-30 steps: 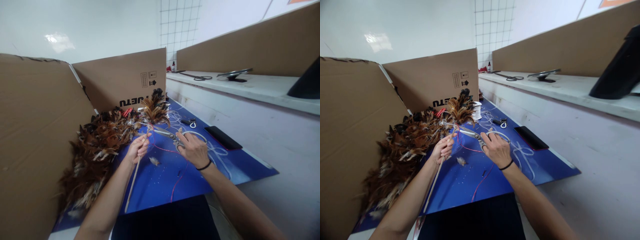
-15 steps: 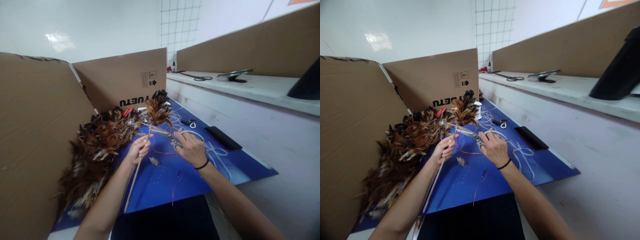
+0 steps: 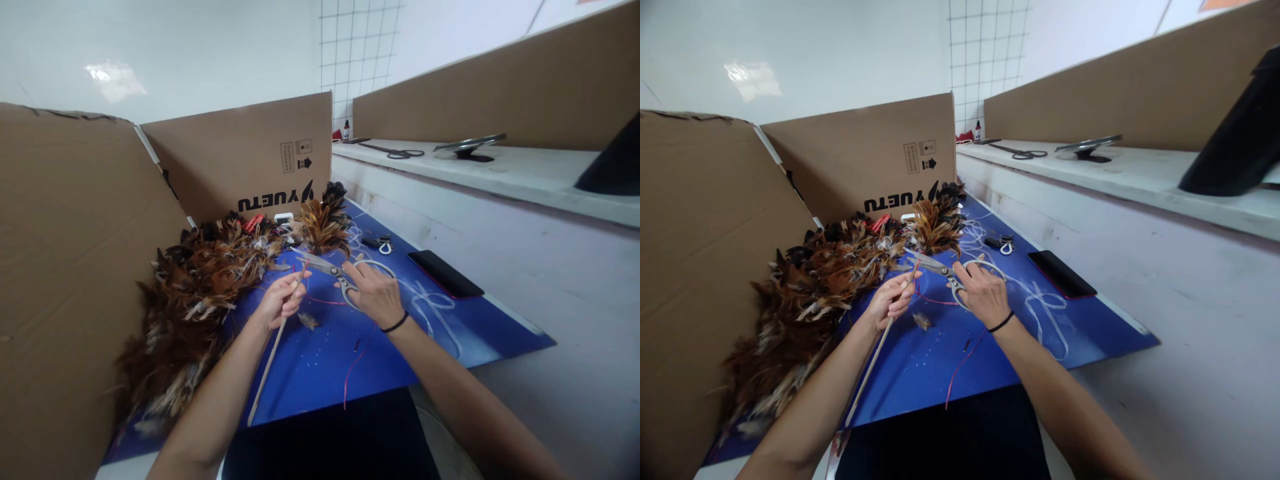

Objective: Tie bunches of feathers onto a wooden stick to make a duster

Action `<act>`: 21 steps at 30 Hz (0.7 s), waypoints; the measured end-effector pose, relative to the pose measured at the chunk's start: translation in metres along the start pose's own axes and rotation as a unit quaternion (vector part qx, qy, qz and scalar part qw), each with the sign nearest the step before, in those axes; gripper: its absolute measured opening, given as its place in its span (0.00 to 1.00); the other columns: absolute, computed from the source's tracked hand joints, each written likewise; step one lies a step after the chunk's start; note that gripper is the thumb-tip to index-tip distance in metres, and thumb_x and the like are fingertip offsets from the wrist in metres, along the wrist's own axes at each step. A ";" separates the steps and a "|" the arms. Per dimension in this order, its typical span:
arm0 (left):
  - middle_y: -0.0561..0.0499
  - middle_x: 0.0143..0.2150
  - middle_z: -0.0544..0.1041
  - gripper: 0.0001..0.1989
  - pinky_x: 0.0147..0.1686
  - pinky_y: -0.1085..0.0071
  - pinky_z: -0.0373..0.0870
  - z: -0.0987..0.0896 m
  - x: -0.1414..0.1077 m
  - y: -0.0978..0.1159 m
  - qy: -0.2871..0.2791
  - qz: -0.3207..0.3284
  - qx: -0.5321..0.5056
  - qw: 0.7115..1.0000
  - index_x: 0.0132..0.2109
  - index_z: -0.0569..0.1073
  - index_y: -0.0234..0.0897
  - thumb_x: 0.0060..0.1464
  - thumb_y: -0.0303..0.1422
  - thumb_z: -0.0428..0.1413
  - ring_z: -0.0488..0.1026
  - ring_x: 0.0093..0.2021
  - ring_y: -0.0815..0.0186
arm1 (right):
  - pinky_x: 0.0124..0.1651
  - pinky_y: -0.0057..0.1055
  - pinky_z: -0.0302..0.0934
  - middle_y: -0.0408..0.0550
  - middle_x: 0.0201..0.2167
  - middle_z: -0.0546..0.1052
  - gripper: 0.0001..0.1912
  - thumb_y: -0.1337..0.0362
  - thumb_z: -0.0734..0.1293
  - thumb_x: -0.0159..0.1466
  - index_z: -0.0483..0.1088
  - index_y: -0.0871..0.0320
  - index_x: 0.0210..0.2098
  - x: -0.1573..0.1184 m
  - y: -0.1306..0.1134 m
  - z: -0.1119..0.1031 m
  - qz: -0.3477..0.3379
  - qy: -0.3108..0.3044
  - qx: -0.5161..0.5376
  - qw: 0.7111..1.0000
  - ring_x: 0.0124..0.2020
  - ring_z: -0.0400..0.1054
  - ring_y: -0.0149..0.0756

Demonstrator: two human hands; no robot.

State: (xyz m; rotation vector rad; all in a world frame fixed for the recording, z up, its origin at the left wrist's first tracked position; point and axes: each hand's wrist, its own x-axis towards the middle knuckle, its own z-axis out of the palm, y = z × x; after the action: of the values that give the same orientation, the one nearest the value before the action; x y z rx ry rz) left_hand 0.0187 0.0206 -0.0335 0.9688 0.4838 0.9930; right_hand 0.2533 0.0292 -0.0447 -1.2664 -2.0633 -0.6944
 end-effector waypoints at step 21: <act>0.56 0.26 0.66 0.19 0.09 0.83 0.49 -0.002 0.002 0.001 0.033 0.028 0.015 0.999 0.50 0.68 0.32 0.51 0.32 0.58 0.56 0.13 0.81 | 0.37 0.32 0.51 0.50 0.37 0.74 0.18 0.59 0.62 0.61 0.66 0.59 0.49 -0.005 0.001 -0.008 0.059 -0.020 0.030 0.998 0.38 0.66 0.40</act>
State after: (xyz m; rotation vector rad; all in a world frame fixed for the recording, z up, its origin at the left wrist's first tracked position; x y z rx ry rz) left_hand 0.0179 0.0232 -0.0335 0.9832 0.5317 1.0728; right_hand 0.2580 0.0212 -0.0428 -1.3649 -2.0084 -0.5528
